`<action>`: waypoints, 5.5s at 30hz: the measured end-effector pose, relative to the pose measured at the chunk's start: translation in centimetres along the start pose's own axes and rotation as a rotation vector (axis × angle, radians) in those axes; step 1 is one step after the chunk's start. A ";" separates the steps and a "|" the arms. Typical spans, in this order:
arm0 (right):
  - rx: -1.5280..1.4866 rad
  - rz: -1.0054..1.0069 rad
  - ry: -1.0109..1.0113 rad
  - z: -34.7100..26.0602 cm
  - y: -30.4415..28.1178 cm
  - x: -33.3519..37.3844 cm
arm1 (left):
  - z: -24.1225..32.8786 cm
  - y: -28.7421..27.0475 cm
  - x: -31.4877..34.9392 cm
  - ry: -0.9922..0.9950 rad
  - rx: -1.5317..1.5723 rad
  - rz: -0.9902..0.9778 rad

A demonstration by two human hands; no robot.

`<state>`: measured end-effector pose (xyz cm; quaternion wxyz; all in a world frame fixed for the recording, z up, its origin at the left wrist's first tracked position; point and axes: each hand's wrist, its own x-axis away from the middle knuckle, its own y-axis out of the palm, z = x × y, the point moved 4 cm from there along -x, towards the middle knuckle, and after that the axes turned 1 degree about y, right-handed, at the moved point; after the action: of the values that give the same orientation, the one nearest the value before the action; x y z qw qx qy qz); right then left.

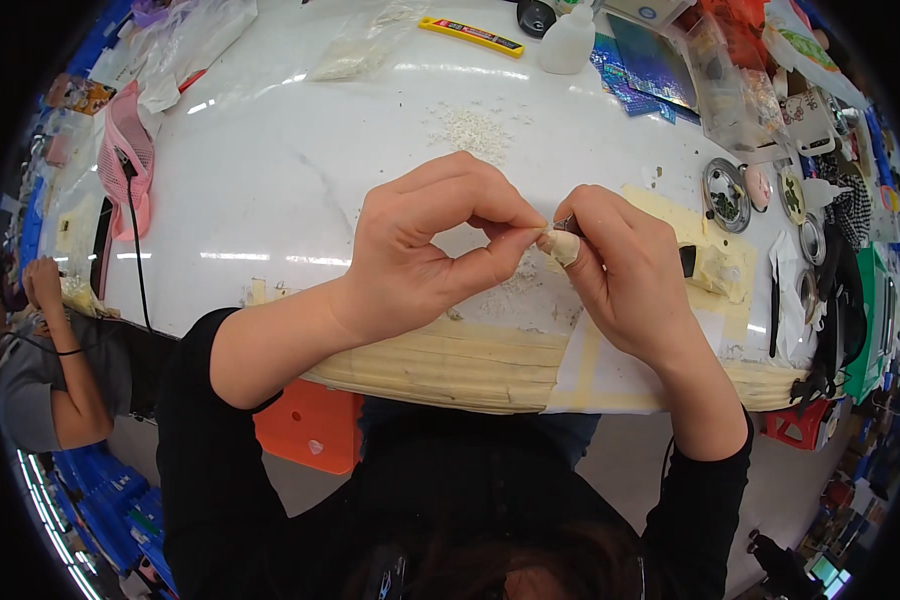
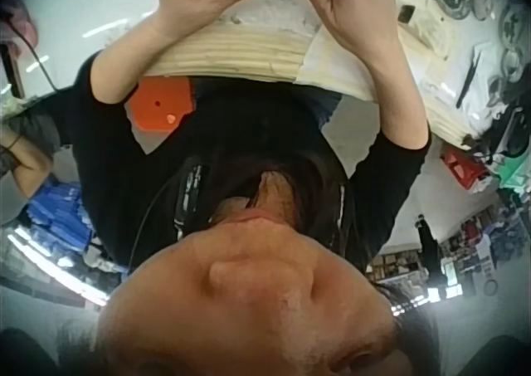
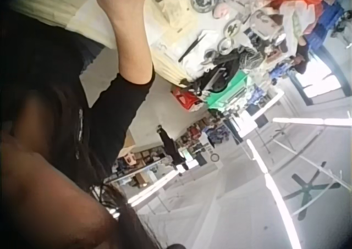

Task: Wrapping small white plastic tubes with adhesive decorative film at a production workbench.

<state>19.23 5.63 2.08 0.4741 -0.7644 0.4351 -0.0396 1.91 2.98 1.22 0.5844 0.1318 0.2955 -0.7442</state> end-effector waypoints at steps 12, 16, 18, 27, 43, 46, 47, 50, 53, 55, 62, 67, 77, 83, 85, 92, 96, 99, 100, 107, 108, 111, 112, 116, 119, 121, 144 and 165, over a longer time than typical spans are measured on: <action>0.007 0.005 -0.030 -0.3 -0.2 0.0 | 0.2 -0.1 -0.1 0.028 0.000 -0.023; 0.008 0.026 -0.019 -0.2 -0.1 0.0 | -0.1 -0.1 0.1 -0.012 0.052 -0.031; 0.007 0.032 -0.025 -0.2 0.0 -0.1 | -0.1 -0.1 0.1 -0.013 0.052 -0.036; 0.001 0.004 -0.027 -0.1 -0.1 -0.1 | 0.1 -0.2 -0.1 0.014 -0.002 -0.037; -0.042 0.044 0.045 0.4 -0.7 -0.2 | -4.0 -3.1 -1.8 -0.364 -0.292 0.115; -0.028 0.052 0.020 0.4 -0.8 -0.4 | -4.0 -3.9 -2.1 -0.423 -0.343 0.102; -0.030 0.058 0.019 0.4 -0.8 -0.4 | -3.8 -3.7 -2.1 -0.371 -0.333 0.103; -0.025 0.073 0.020 0.5 -0.9 -0.4 | -3.0 -2.5 -2.1 -0.240 -0.295 0.004; -0.013 0.078 0.017 0.8 -0.8 -0.3 | -2.2 -0.5 -1.4 -0.151 -0.283 -0.233; -0.006 0.079 0.017 0.9 -0.7 -0.3 | -2.2 0.1 -0.9 -0.092 -0.306 -0.279; -0.023 0.055 0.046 0.9 -0.6 -0.4 | -2.5 1.1 -0.6 -0.060 -0.346 -0.341; -0.007 0.061 0.047 1.0 -0.5 -0.3 | -2.2 1.0 -0.6 -0.072 -0.389 -0.333; -0.069 0.052 0.056 0.3 -0.9 -0.5 | -2.9 -0.3 -0.8 -0.651 0.316 -0.074; -0.140 0.115 0.016 0.1 -0.5 -0.2 | -2.3 -0.2 -0.6 -0.652 0.395 -0.035; -0.147 0.120 0.006 0.1 -0.5 -0.2 | -2.1 -0.1 -0.5 -0.635 0.406 -0.032; -0.163 0.128 0.019 0.1 -0.4 0.0 | -1.9 0.1 -0.3 -0.612 0.436 -0.023; -0.178 0.131 0.021 0.3 -0.2 0.0 | -2.1 0.2 -0.1 -0.583 0.456 -0.020; -0.204 0.148 0.013 0.4 0.0 0.0 | -2.1 0.3 0.0 -0.546 0.435 -0.029; -0.216 0.158 0.012 0.4 -0.1 0.0 | -2.1 0.3 0.0 -0.529 0.435 -0.032; -0.184 0.138 0.021 0.1 -0.4 0.0 | -2.0 0.0 0.0 -0.471 0.355 -0.028; -0.177 0.156 0.028 0.2 -0.6 -0.2 | -2.1 -0.1 -0.1 -0.476 0.332 -0.018; -0.190 0.218 0.058 0.6 -1.1 -0.4 | -2.4 -0.2 -0.3 -0.402 0.093 -0.008; -0.199 0.240 0.071 0.7 -1.3 -0.4 | -2.2 -0.1 -0.4 -0.389 0.019 -0.065; -0.172 0.245 0.042 0.3 -1.4 -0.4 | -1.7 0.2 -0.5 -0.332 -0.179 -0.260; -0.165 0.232 0.052 0.3 -1.3 -0.4 | -1.8 0.3 -0.4 -0.338 -0.186 -0.327; -0.164 0.231 0.055 0.3 -1.3 -0.4 | -1.8 0.2 -0.5 -0.345 -0.183 -0.354; -0.153 0.171 0.069 0.5 -0.9 -0.3 | -1.1 0.9 0.0 -0.221 -0.307 -0.496; -0.162 0.108 -0.003 -0.4 -1.1 -0.6 | -2.5 -0.2 -0.3 -0.711 0.689 0.002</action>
<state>19.33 6.00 3.33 0.4129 -0.7757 0.4767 0.0223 1.48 4.73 -0.52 0.5723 0.0556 -0.1855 -0.7969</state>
